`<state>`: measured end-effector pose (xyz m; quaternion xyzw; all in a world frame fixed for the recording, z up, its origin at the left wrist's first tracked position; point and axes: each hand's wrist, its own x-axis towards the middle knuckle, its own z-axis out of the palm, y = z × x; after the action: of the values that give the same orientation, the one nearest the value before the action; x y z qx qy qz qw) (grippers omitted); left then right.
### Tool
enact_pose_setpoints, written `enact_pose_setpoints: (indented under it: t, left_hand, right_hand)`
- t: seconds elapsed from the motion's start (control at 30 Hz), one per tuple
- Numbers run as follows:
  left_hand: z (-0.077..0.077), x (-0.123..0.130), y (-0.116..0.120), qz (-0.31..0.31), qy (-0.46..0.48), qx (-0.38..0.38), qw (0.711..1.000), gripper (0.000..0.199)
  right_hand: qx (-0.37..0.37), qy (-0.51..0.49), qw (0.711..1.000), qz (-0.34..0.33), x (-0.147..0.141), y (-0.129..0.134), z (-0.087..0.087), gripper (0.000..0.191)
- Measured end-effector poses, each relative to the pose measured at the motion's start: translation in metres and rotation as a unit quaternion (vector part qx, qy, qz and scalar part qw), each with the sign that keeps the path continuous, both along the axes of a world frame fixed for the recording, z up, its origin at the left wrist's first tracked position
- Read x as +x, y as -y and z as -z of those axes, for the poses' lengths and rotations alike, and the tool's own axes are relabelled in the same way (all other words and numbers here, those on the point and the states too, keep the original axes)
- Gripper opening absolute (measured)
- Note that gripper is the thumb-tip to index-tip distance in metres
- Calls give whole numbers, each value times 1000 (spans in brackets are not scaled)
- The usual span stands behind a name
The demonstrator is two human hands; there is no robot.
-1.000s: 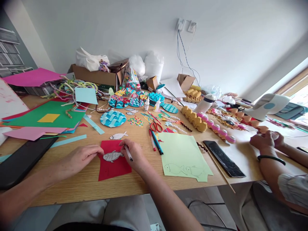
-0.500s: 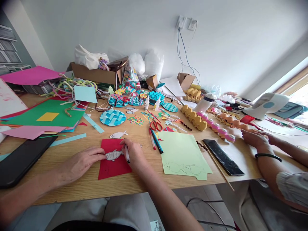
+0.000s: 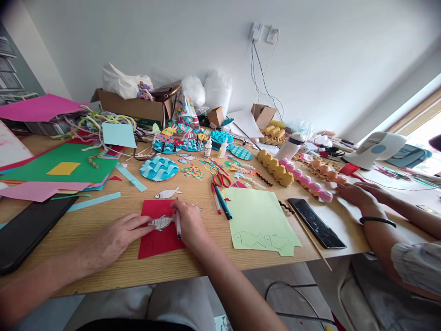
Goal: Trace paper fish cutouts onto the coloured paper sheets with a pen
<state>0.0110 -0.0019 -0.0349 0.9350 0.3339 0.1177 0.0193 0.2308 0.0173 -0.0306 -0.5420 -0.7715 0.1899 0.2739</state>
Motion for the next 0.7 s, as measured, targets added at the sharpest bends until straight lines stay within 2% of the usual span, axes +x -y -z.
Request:
enact_pose_setpoints:
  t: [0.2,0.4,0.5,0.7]
  left_hand:
    - [-3,2,1,7,-15,15,1000,42]
    - [-2,-1,0,9,3,6,1000,47]
    - [1,-3,-2,7,-5,-1,1000,48]
    - [1,-3,-4,13,-7,9,1000,50]
  right_hand:
    - [6,2,1000,-15,1,2,-1,22]
    - [18,-42,999,7,21,-2,-20,16]
    - [15,-46,999,-18,27,0,-23,16]
    - [-34,-28,996,-81,21,4,-17,17]
